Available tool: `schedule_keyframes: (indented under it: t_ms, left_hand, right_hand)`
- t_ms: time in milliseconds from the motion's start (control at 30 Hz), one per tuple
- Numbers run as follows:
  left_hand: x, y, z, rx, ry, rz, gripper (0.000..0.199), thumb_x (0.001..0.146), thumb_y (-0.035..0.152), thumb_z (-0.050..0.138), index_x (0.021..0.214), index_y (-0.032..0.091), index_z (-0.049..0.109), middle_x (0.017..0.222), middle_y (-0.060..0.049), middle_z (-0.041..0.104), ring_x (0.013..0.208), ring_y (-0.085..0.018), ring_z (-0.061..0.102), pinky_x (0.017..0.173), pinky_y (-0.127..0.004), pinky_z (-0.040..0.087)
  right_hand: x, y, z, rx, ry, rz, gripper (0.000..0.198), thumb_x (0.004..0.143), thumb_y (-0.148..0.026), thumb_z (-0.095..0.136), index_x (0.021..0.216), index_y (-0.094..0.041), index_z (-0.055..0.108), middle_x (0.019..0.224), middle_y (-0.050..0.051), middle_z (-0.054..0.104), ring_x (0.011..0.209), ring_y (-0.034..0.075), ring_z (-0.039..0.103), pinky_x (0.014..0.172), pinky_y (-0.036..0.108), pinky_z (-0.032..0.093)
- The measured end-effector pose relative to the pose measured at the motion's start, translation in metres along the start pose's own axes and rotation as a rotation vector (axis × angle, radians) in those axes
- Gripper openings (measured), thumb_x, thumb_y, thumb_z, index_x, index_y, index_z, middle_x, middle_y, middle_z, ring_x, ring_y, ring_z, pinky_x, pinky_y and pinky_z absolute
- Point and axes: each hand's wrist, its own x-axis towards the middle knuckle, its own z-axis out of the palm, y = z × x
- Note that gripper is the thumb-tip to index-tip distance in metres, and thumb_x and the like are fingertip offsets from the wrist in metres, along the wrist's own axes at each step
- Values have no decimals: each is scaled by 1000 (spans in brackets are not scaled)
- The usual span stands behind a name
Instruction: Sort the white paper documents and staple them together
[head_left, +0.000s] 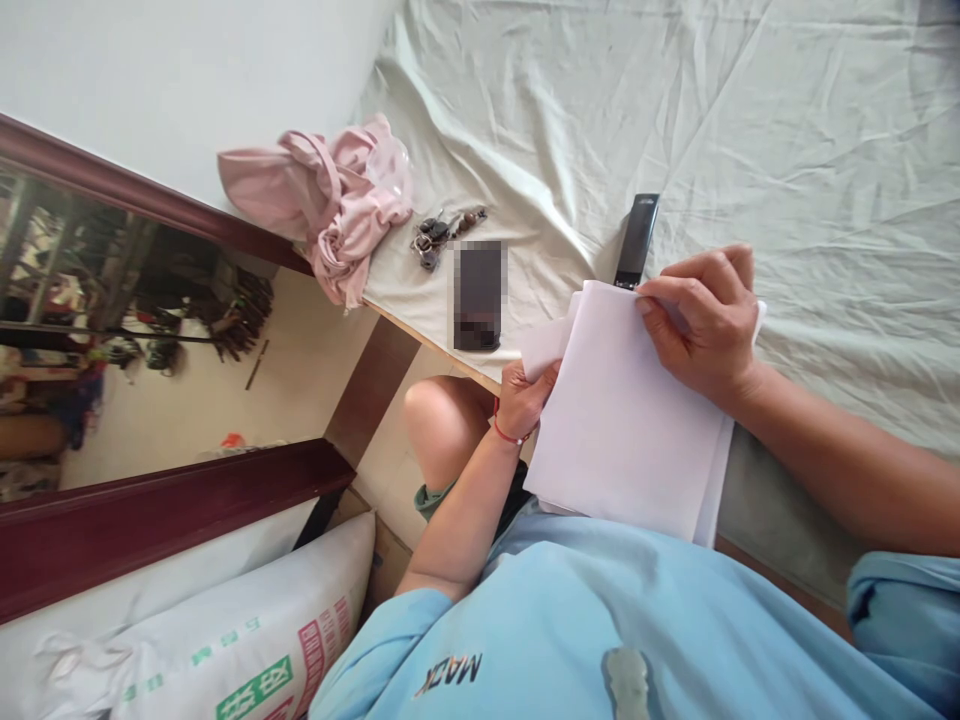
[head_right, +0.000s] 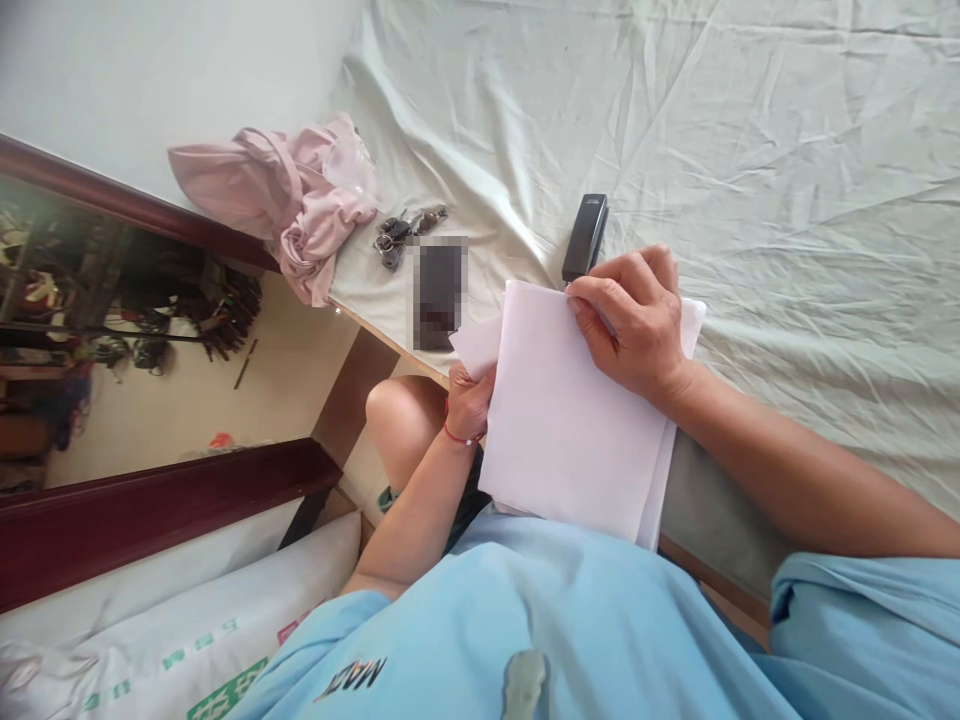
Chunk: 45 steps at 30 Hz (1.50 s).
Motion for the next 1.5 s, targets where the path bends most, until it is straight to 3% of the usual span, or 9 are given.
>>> schedule_keyframes:
  t_ms: [100, 233, 367, 500, 667, 867, 1100, 1267, 1500]
  left_hand:
    - [1, 1, 0, -1, 16, -7, 43, 66, 58, 93, 73, 17, 80, 65, -2, 72, 55, -14, 65, 52, -27, 51]
    - [2, 1, 0, -8, 17, 6, 41, 66, 55, 94, 74, 17, 80, 64, -1, 72, 55, -13, 64, 52, -26, 51]
    - [1, 1, 1, -26, 19, -5, 43, 65, 56, 94, 71, 16, 79, 64, -1, 72, 54, -13, 63, 51, -26, 50]
    - [2, -1, 2, -17, 23, 4, 43, 65, 58, 93, 71, 17, 79, 64, -2, 73, 56, -14, 65, 51, -26, 50]
    - [1, -1, 2, -2, 24, 3, 44, 65, 59, 93, 69, 17, 79, 63, -2, 72, 56, -15, 64, 51, -26, 49]
    - [0, -3, -1, 16, -10, 23, 41, 71, 56, 90, 71, 16, 78, 64, -1, 71, 56, -14, 64, 52, -26, 48]
    - [1, 2, 2, -62, 30, 35, 43, 83, 61, 81, 86, 18, 80, 80, -3, 78, 84, -22, 76, 79, -34, 61]
    - [7, 18, 10, -104, -80, 6, 49, 89, 63, 74, 107, 17, 78, 103, -8, 80, 116, -29, 74, 101, -40, 58]
    - [21, 27, 13, 60, -160, 38, 53, 94, 68, 62, 93, 17, 75, 91, -6, 77, 105, -26, 74, 94, -37, 57]
  right_hand:
    - [1, 0, 0, 31, 42, -45, 10, 95, -22, 66, 104, -26, 67, 91, 5, 71, 88, 22, 57, 82, 42, 46]
    - [-1, 2, 0, -4, -37, -26, 8, 98, -28, 60, 99, -24, 67, 89, 4, 71, 92, 25, 61, 85, 45, 44]
    - [0, 4, -1, 10, -62, -42, 10, 100, -29, 56, 98, -24, 65, 102, 4, 74, 104, 27, 62, 90, 47, 43]
    - [3, 6, -3, -17, -213, -9, 16, 103, -31, 50, 97, -25, 65, 111, 4, 75, 110, 27, 62, 101, 51, 40]
    - [5, 5, -4, -46, -378, 71, 28, 106, -35, 42, 101, -25, 68, 99, 5, 75, 101, 25, 65, 106, 52, 38]
    - [5, 3, -5, -59, -363, 118, 35, 106, -38, 45, 126, -26, 70, 93, 6, 75, 101, 26, 67, 103, 51, 40]
    - [12, 1, -9, -73, -440, 149, 36, 107, -35, 42, 103, -27, 77, 92, 7, 75, 107, 28, 66, 100, 51, 42]
    - [17, 3, -12, -6, -245, 47, 30, 106, -32, 49, 97, -25, 77, 93, 6, 75, 108, 29, 65, 97, 49, 44]
    - [28, -1, -17, -79, -270, 47, 33, 107, -36, 48, 94, -27, 77, 91, 5, 75, 108, 29, 64, 95, 51, 41]
